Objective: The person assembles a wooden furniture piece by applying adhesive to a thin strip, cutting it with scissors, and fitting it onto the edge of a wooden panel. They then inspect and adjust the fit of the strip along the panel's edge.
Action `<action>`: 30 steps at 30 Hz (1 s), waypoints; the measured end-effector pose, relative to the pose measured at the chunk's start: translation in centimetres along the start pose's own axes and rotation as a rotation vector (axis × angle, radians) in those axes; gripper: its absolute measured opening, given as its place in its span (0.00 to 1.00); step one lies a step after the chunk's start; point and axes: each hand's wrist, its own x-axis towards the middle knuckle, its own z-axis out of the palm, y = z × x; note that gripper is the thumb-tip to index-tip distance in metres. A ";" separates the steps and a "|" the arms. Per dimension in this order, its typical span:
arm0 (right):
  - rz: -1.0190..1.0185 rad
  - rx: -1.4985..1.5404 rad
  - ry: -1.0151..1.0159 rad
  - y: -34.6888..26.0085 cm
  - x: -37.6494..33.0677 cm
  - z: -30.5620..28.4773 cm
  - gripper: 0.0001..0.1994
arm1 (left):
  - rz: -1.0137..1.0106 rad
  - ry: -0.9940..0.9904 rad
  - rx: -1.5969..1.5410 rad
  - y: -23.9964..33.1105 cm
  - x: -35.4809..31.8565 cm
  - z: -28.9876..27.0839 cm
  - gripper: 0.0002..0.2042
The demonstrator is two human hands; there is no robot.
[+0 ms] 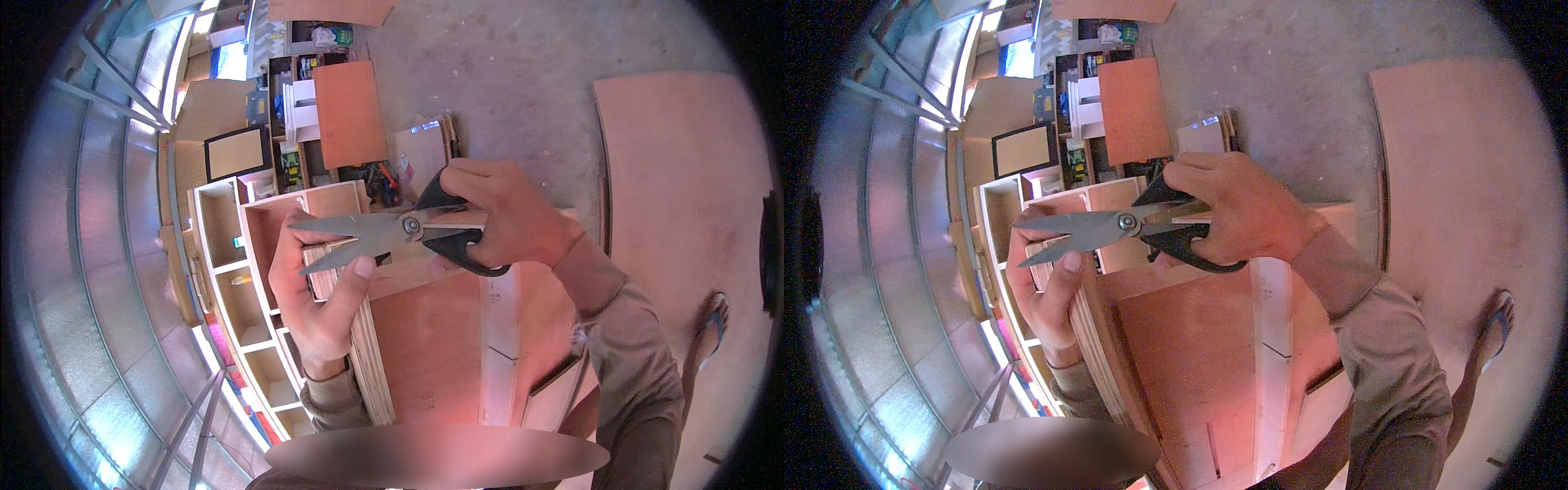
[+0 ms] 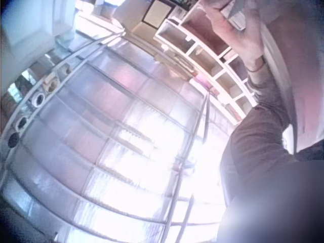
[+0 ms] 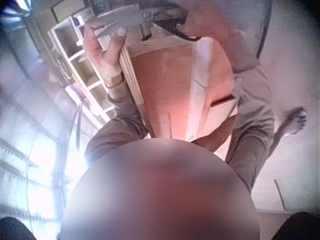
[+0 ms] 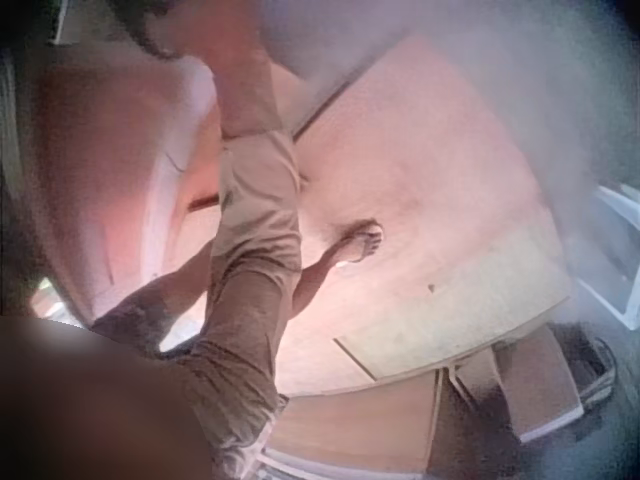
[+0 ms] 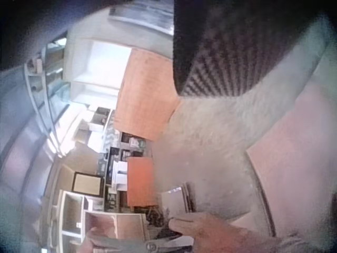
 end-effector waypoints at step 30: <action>0.036 -0.176 0.077 -1.9 -0.8 -0.9 0.24 | -0.129 0.040 -0.084 0.5 -0.3 0.5 0.16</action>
